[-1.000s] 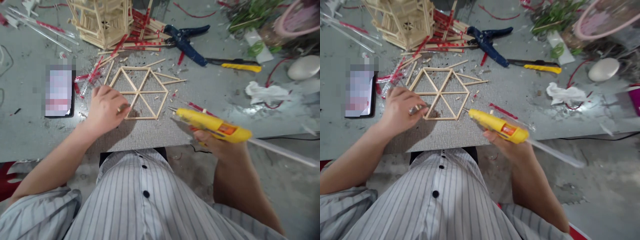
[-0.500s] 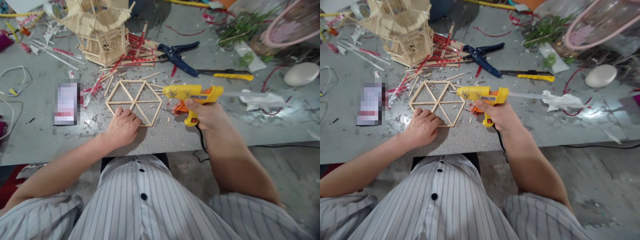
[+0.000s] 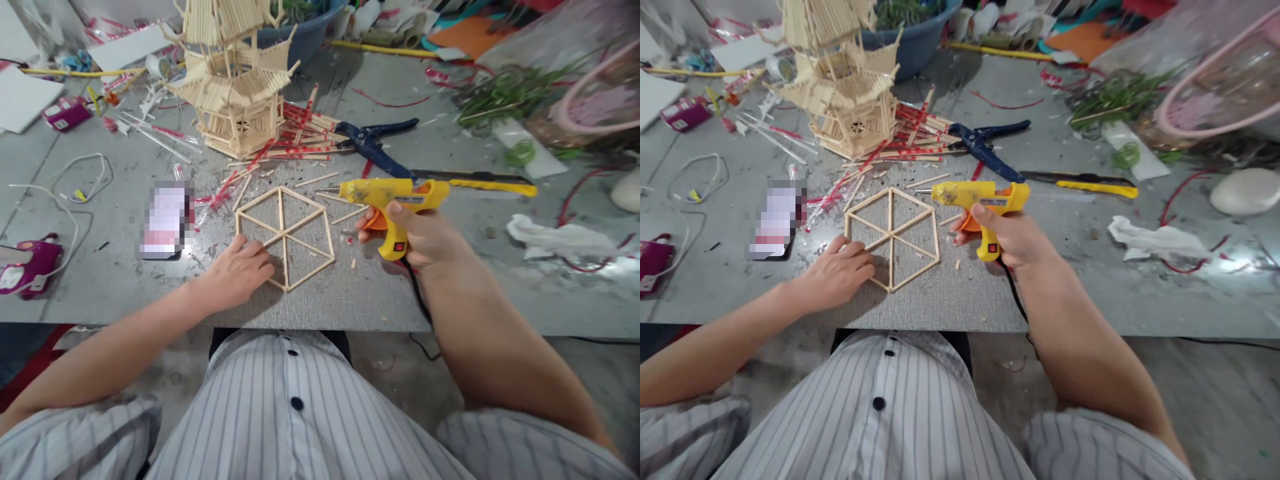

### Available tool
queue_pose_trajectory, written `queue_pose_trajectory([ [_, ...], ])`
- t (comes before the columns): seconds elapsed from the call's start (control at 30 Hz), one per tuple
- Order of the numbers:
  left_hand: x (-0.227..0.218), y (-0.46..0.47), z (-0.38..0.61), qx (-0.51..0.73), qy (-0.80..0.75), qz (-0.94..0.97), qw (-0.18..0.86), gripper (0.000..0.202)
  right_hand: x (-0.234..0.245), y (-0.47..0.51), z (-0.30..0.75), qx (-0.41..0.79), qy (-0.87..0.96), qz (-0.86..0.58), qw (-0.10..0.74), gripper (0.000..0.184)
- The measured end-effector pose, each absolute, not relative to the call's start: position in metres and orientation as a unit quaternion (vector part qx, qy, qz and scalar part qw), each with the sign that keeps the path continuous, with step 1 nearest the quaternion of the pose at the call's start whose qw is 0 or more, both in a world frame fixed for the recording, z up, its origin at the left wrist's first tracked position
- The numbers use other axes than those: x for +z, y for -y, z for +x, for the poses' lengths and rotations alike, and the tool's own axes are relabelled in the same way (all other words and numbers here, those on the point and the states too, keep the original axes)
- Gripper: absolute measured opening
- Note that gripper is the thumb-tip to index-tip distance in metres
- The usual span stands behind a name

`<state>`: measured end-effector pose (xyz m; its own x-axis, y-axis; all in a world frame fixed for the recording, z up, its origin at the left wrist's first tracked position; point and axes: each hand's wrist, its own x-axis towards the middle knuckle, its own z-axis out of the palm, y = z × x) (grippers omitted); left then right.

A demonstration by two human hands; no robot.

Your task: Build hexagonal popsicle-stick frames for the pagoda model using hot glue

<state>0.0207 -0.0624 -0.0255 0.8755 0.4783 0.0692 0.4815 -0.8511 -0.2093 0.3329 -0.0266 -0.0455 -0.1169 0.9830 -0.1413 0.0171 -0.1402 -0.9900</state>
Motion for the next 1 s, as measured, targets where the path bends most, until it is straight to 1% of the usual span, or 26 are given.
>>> queue_pose_trajectory([
  [0.13,-0.028,0.047,0.012,0.003,0.255,-0.959,0.120,0.013,-0.027,0.020,0.338,0.575,0.439,-0.522,0.453,0.061],
  [0.23,-0.021,0.041,0.003,0.010,0.256,-0.962,0.095,0.017,-0.014,0.012,0.341,0.560,0.424,-0.532,0.472,0.062],
  [0.27,-0.017,0.038,0.001,0.008,0.259,-0.963,0.079,0.024,-0.012,0.009,0.342,0.556,0.423,-0.532,0.478,0.062],
  [0.33,-0.006,0.028,-0.003,-0.003,0.277,-0.960,0.043,0.045,-0.012,0.005,0.342,0.553,0.423,-0.529,0.485,0.061],
  [0.37,-0.001,0.019,-0.004,-0.025,0.307,-0.951,0.026,0.048,-0.013,0.004,0.342,0.553,0.423,-0.527,0.487,0.061],
  [0.47,0.004,-0.020,0.002,-0.090,0.412,-0.904,-0.065,0.040,-0.022,0.001,0.338,0.554,0.420,-0.521,0.495,0.062],
  [0.5,0.001,-0.035,0.005,-0.094,0.461,-0.879,-0.079,0.041,-0.025,0.001,0.337,0.555,0.419,-0.521,0.495,0.062],
  [0.57,-0.007,-0.061,0.013,-0.045,0.518,-0.850,-0.085,0.042,-0.031,0.001,0.337,0.563,0.419,-0.521,0.487,0.061],
  [0.67,-0.019,-0.086,0.017,0.024,0.541,-0.838,-0.063,0.041,-0.035,0.004,0.339,0.591,0.422,-0.516,0.454,0.063],
  [0.77,-0.023,-0.091,0.012,0.038,0.559,-0.828,-0.027,0.042,-0.034,0.012,0.345,0.631,0.430,-0.506,0.400,0.062],
  [0.83,-0.021,-0.090,0.008,0.053,0.582,-0.812,-0.011,0.041,-0.034,0.020,0.349,0.671,0.426,-0.497,0.349,0.062],
  [0.93,-0.016,-0.087,0.005,0.102,0.626,-0.773,-0.020,0.038,-0.037,0.030,0.352,0.734,0.379,-0.492,0.275,0.061],
  [1.0,-0.015,-0.085,0.006,0.118,0.654,-0.747,-0.028,0.044,-0.042,0.034,0.351,0.747,0.347,-0.507,0.254,0.058],
])
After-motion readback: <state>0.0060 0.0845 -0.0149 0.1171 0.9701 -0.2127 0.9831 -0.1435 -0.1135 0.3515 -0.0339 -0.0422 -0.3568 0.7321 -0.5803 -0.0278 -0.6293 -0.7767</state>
